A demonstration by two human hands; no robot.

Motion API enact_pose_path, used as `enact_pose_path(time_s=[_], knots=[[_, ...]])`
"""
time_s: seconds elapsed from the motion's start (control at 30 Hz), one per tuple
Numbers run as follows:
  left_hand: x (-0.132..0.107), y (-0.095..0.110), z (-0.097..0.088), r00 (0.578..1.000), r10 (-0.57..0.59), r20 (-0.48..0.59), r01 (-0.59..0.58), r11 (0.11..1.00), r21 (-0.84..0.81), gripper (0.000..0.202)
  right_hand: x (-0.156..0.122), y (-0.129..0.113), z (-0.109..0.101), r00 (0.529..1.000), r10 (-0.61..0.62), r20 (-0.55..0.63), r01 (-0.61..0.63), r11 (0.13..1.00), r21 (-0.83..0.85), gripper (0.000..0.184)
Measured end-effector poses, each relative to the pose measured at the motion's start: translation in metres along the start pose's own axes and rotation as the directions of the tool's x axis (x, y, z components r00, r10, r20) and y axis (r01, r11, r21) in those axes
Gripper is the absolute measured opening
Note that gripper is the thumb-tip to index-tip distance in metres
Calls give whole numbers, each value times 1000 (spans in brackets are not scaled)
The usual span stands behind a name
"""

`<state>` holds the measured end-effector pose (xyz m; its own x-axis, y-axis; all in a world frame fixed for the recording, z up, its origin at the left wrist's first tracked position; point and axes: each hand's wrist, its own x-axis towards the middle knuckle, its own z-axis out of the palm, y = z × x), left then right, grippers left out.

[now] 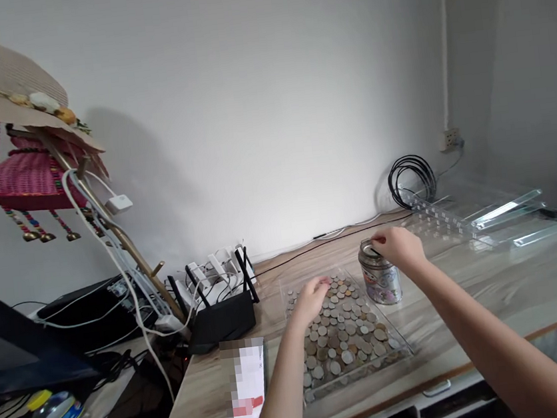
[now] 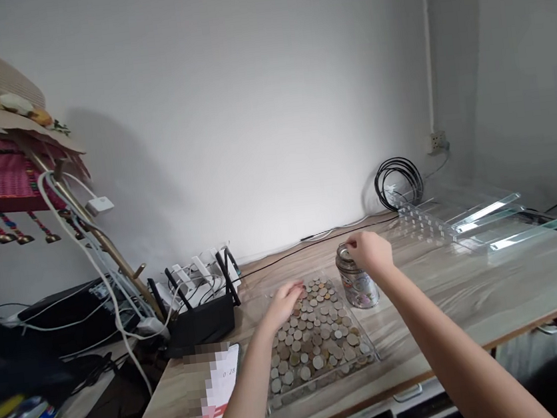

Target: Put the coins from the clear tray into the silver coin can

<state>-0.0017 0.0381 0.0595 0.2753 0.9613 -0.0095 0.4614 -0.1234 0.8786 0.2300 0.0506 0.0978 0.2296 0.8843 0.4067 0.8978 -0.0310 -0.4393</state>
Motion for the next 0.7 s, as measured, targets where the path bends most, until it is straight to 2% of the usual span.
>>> enact_pose_path(time_s=[0.03, 0.1, 0.2, 0.33, 0.4, 0.5, 0.53, 0.6, 0.7], knots=[[7, -5, -3, 997, 31, -77, -18, 987, 159, 41, 10, 3, -1, 999, 39, 34, -37, 998, -56, 20], [18, -17, -6, 983, 77, -167, -7, 924, 383, 43, 23, 4, 2, 992, 67, 103, -54, 991, -125, 18], [24, -31, -5, 980, 98, -175, 2, 868, 497, 41, 28, 1, 9, 988, 69, 136, -49, 988, -147, 19], [20, -38, -2, 974, 149, -168, -56, 885, 463, 37, 18, 1, 13, 993, 55, 106, -40, 990, -136, 21], [19, -40, -3, 975, 132, -177, -41, 896, 442, 35, 6, 5, 16, 999, -32, -41, 29, 996, -79, 32], [18, -46, -4, 976, 113, -187, -31, 918, 396, 34, -21, 10, 31, 951, -78, -298, 92, 995, 32, 65], [18, -48, -5, 976, 112, -189, -32, 925, 380, 34, -29, 11, 39, 944, -60, -323, 85, 994, 65, 76], [17, -53, -5, 980, 91, -178, -28, 943, 331, 35, -40, 15, 55, 953, -33, -301, 71, 991, 114, 88], [13, -59, -4, 994, 3, -113, 25, 969, 247, 37, -36, 26, 73, 959, -82, -272, 131, 977, 167, 83]])
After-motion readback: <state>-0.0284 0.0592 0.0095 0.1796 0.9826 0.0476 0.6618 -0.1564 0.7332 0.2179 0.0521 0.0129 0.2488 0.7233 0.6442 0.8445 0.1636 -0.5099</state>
